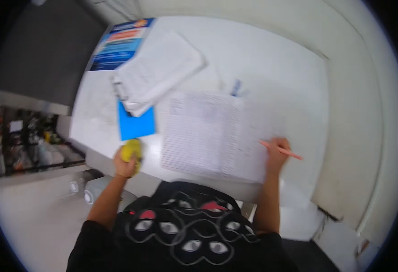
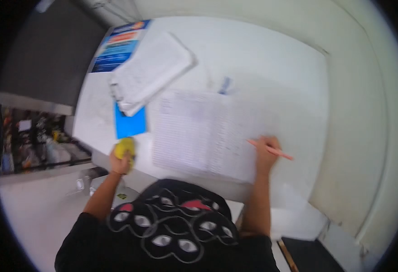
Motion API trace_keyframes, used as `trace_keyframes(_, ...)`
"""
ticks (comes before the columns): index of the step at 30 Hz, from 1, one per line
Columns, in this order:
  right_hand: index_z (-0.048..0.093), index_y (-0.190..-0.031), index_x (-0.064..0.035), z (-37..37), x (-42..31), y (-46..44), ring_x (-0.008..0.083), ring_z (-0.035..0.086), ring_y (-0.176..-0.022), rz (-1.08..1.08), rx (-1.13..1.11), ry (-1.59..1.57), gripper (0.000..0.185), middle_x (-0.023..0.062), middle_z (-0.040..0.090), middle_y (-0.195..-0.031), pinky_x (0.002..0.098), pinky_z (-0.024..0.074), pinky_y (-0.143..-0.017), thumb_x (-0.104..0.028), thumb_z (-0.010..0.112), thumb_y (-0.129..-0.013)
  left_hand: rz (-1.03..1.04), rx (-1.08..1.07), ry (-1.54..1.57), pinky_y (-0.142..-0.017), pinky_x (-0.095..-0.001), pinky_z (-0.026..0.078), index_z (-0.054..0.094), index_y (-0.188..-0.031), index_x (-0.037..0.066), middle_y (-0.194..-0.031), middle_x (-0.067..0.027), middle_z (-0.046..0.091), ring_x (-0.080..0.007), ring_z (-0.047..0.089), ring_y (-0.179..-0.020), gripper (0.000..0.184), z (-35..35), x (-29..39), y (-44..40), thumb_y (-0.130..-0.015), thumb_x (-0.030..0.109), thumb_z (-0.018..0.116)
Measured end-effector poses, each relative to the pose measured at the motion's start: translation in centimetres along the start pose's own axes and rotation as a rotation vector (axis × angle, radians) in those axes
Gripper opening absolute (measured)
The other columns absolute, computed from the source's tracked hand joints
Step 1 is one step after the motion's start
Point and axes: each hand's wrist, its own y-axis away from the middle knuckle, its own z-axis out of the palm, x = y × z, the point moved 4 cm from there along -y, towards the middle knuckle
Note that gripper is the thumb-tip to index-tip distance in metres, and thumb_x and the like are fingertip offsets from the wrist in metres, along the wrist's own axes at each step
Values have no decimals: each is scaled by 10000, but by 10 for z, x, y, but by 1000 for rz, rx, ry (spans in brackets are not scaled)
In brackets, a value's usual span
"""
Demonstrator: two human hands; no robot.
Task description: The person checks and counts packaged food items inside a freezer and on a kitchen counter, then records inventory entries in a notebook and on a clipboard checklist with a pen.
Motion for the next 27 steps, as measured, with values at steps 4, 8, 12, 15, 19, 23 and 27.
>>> trace_keyframes(4,367,-608,-98,7,-18,-3,40,316,-458,78,16,19,279,-28,361,-527,199,254,-402,-62,529,-832,175,55,-153,-638,-392,472,602,-857,50,-771,-154,597,-334,590,-702,198,-9,23,-4,-724,195,594)
trace_keyframes(8,370,-624,-94,22,-28,-1,42,335,-464,86,2,7,291,-22,376,-537,209,263,-407,-114,543,-858,199,58,-128,-641,-386,478,597,-870,52,-791,-154,608,-332,595,-713,237,-11,23,-4,-714,231,605)
trace_keyframes(12,421,-671,-73,63,-41,19,54,382,-486,-40,-132,118,246,-3,425,-572,205,311,-443,-145,547,-870,250,7,-56,-651,-377,479,593,-898,43,-811,-152,612,-324,599,-729,310,-18,24,-6,-718,293,627)
trace_keyframes(15,524,-776,-15,106,-32,44,85,459,-554,-70,-310,71,173,28,506,-654,208,388,-511,-154,542,-878,211,-40,213,-657,-347,475,587,-918,27,-817,-136,608,-277,605,-738,353,-22,6,-3,-753,338,616)
trace_keyframes(19,577,-990,-8,178,-49,77,166,558,-678,-391,-527,570,178,91,600,-826,274,464,-669,-141,528,-883,-195,18,725,-656,-295,457,568,-888,-3,-783,-101,580,-183,574,-730,312,-38,2,-13,-823,302,566)
trace_keyframes(23,578,-1005,-16,241,-62,112,194,593,-730,-235,-667,553,164,124,606,-874,282,475,-698,-76,536,-858,-214,33,394,-642,-285,441,543,-840,-2,-738,-96,548,-149,531,-709,181,-77,-28,-54,-828,179,549)
trace_keyframes(27,578,-962,-32,264,-48,137,242,624,-840,-243,-687,669,159,139,616,-914,296,488,-708,-5,559,-806,-78,198,210,-661,-329,443,542,-874,1,-756,-101,551,-219,538,-705,155,-115,-41,-119,-803,135,573)
